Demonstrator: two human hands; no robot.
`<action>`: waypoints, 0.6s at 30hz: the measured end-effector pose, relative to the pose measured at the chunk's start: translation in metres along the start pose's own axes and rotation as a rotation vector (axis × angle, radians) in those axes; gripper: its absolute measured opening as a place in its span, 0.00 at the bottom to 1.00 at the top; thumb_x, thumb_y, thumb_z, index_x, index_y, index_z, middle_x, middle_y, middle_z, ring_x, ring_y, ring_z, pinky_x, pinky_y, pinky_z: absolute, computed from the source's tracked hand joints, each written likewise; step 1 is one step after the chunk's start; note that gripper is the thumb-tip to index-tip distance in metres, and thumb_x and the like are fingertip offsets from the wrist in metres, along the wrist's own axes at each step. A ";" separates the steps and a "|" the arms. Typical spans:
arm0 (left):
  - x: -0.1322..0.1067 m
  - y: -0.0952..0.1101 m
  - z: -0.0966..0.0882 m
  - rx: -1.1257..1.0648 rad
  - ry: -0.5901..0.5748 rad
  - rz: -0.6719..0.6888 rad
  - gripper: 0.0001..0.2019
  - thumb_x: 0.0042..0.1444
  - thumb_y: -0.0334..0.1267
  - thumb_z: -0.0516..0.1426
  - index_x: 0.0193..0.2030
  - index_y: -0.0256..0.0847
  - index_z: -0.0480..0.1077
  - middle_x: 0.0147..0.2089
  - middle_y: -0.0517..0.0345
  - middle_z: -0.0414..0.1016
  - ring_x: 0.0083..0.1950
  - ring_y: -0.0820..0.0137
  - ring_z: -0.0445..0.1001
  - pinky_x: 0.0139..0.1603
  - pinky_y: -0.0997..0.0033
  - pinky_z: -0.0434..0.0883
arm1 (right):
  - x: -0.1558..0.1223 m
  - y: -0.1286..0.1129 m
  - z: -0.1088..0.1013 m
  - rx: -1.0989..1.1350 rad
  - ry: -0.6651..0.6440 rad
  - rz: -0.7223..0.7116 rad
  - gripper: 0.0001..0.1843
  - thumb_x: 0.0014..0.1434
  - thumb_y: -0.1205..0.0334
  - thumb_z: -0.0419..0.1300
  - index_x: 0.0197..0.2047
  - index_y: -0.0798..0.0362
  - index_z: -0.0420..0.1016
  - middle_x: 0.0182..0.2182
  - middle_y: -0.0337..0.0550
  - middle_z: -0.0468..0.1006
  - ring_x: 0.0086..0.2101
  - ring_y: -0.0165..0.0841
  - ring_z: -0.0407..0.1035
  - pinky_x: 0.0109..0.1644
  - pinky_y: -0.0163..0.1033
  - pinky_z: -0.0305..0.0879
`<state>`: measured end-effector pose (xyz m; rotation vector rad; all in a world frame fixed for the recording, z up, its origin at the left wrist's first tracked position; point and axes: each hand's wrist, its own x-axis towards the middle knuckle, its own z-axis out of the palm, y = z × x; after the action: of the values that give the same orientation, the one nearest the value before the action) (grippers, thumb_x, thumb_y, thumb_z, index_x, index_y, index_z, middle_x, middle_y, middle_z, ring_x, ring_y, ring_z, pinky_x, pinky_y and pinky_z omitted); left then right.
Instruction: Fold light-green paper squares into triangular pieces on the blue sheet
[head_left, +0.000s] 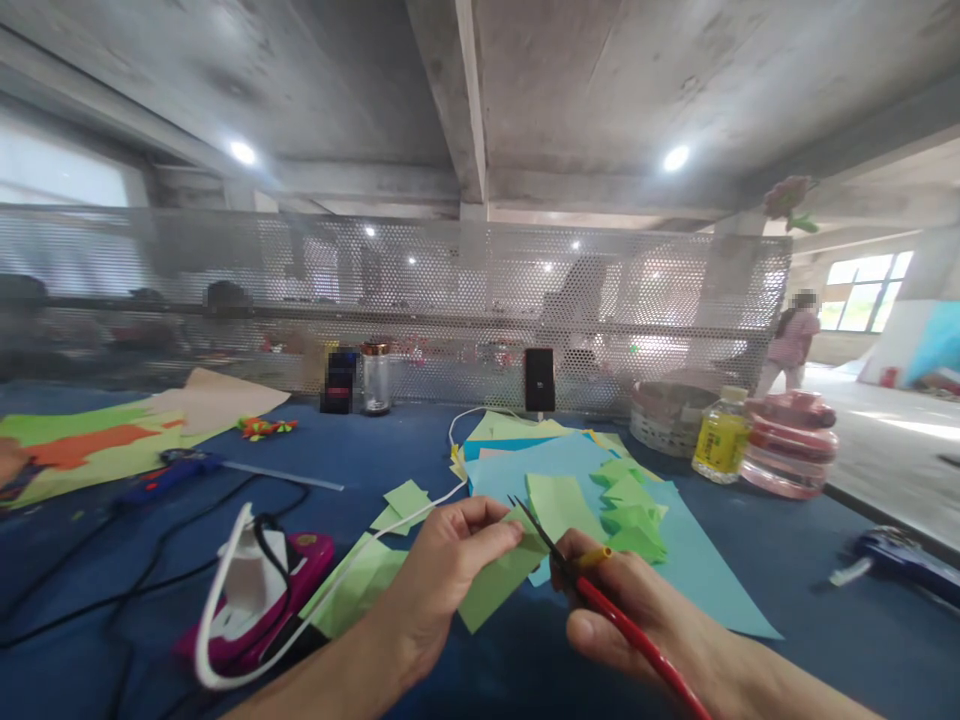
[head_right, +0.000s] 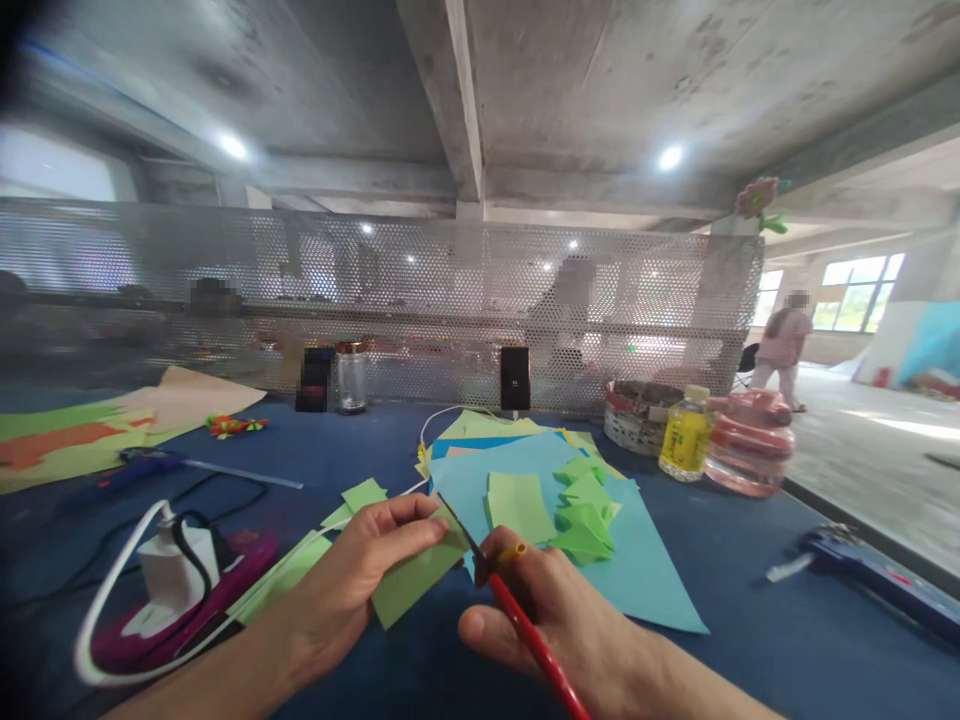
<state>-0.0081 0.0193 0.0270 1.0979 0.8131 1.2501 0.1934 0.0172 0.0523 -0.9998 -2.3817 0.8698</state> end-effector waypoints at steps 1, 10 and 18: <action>0.000 0.000 0.000 0.001 -0.001 0.000 0.11 0.47 0.42 0.66 0.29 0.36 0.74 0.27 0.58 0.75 0.26 0.74 0.68 0.30 0.75 0.62 | 0.000 0.000 0.000 0.005 -0.013 0.001 0.31 0.57 0.30 0.49 0.38 0.54 0.65 0.28 0.38 0.64 0.27 0.29 0.55 0.30 0.32 0.59; -0.001 -0.001 -0.001 0.018 -0.021 -0.001 0.10 0.48 0.42 0.65 0.31 0.36 0.75 0.29 0.56 0.76 0.28 0.73 0.69 0.32 0.73 0.64 | 0.001 0.004 0.002 0.017 -0.067 -0.060 0.28 0.62 0.34 0.45 0.34 0.54 0.60 0.25 0.35 0.58 0.25 0.27 0.51 0.27 0.32 0.53; -0.001 0.002 0.000 0.032 -0.009 -0.011 0.12 0.46 0.43 0.66 0.29 0.36 0.74 0.27 0.58 0.74 0.27 0.74 0.68 0.30 0.75 0.63 | 0.002 0.010 0.006 0.011 -0.040 -0.072 0.27 0.63 0.35 0.44 0.33 0.53 0.59 0.24 0.34 0.57 0.24 0.26 0.50 0.26 0.33 0.52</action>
<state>-0.0084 0.0180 0.0286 1.1224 0.8340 1.2261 0.1934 0.0219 0.0417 -0.8941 -2.4282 0.8831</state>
